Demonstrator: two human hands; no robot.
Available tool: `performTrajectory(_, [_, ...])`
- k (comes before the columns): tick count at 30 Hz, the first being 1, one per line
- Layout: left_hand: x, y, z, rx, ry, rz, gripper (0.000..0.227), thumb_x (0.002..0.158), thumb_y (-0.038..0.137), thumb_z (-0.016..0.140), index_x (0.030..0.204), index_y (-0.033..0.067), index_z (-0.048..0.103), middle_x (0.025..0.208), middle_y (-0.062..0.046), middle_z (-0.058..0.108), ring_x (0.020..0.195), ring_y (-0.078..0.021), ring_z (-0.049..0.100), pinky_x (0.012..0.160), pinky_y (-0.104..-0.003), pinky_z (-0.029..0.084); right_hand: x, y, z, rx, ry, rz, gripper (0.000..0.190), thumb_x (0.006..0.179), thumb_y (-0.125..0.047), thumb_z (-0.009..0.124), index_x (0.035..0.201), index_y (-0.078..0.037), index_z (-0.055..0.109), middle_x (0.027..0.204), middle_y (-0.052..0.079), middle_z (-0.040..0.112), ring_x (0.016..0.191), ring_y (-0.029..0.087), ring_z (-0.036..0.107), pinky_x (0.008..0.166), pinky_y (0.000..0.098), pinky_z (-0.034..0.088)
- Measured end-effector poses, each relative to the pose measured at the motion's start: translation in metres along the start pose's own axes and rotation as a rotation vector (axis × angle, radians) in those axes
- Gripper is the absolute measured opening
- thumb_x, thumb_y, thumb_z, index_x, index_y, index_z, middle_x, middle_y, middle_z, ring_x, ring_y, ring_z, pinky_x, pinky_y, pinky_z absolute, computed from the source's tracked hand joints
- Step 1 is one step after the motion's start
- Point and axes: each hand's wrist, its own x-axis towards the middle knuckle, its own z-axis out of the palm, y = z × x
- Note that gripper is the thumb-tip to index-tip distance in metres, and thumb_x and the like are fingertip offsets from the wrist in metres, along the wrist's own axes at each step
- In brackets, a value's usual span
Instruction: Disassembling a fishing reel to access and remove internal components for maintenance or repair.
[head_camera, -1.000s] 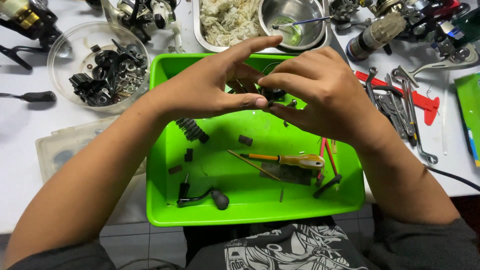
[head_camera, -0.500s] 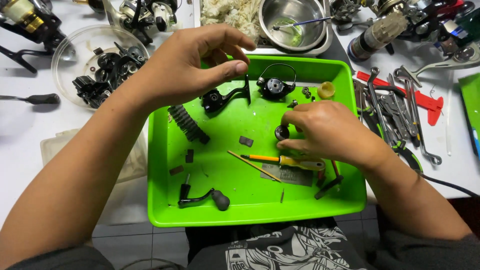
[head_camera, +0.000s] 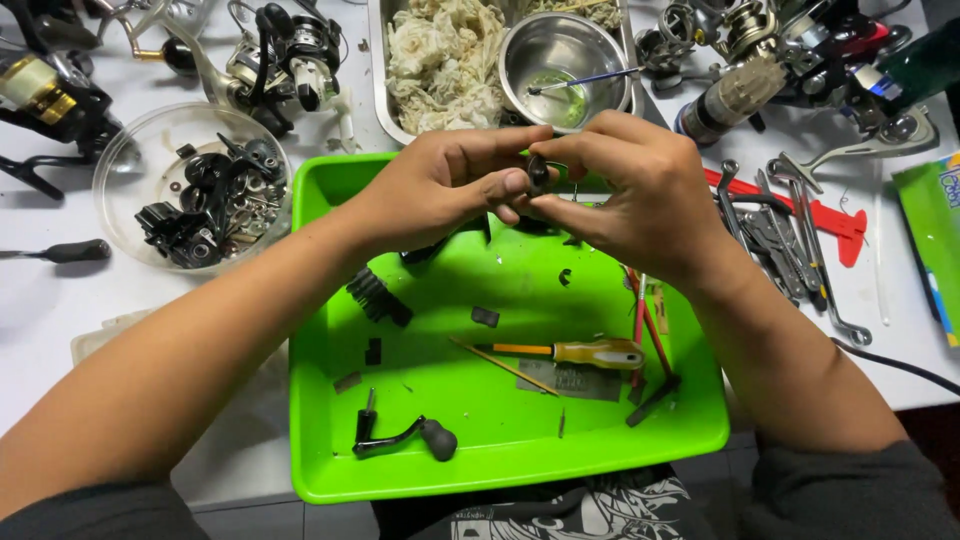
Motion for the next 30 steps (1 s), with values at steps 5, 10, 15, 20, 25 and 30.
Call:
performTrajectory(5, [-0.003,-0.014,-0.002,-0.05,0.055,-0.018,0.052,0.101,0.02,0.064,0.148,0.002,0.051,0.117,-0.006,0.071,0.095,-0.0127,0.068,0.089,-0.028,0.062,0.0,0.01,0.008,-0.115,0.009,-0.102,0.037,0.09,-0.018,0.095,0.116,0.003,0.076,0.092,0.015,0.068,0.079,0.029,0.065,0.068,0.0391,0.05])
performTrajectory(10, [-0.006,-0.014,0.001,-0.058,0.137,-0.011,0.047,0.098,0.017,0.068,0.141,0.0008,0.059,0.109,-0.009,0.075,0.091,-0.0131,0.071,0.09,-0.027,0.062,0.0,0.006,0.002,-0.025,0.023,-0.119,0.043,0.092,-0.016,0.09,0.121,0.009,0.071,0.098,0.021,0.069,0.085,0.031,0.066,0.074,0.0398,0.054])
performTrajectory(15, [-0.008,-0.028,0.004,-0.1,0.191,-0.033,0.037,0.097,0.015,0.07,0.13,-0.0018,0.064,0.094,-0.011,0.074,0.084,-0.0138,0.069,0.084,-0.026,0.06,-0.01,0.005,0.008,-0.134,0.075,-0.186,0.012,0.1,-0.008,0.077,0.107,0.0,0.072,0.096,0.015,0.071,0.083,0.032,0.066,0.074,0.0442,0.051])
performTrajectory(20, [-0.009,-0.024,0.009,-0.055,0.224,-0.072,0.029,0.097,0.015,0.071,0.121,-0.001,0.069,0.087,-0.006,0.072,0.076,-0.0099,0.065,0.072,-0.023,0.056,-0.012,0.005,0.018,-0.174,0.097,-0.222,0.009,0.1,-0.003,0.074,0.107,0.003,0.072,0.096,0.016,0.068,0.078,0.033,0.062,0.069,0.0433,0.049])
performTrajectory(25, [-0.008,-0.028,0.009,0.057,0.27,-0.042,0.035,0.089,0.01,0.079,0.121,-0.0006,0.07,0.11,-0.008,0.077,0.096,-0.0102,0.071,0.085,-0.022,0.062,-0.011,0.003,0.02,-0.16,0.072,-0.211,0.01,0.101,-0.002,0.071,0.105,0.007,0.069,0.096,0.018,0.066,0.079,0.034,0.061,0.074,0.0436,0.05])
performTrajectory(30, [-0.008,-0.024,0.01,0.046,0.258,0.024,0.035,0.091,0.005,0.077,0.124,-0.0025,0.067,0.113,-0.013,0.076,0.101,-0.0142,0.073,0.097,-0.027,0.063,-0.011,0.004,0.024,-0.05,0.086,-0.159,0.007,0.1,0.003,0.07,0.103,0.009,0.069,0.095,0.021,0.068,0.083,0.035,0.064,0.077,0.0444,0.051])
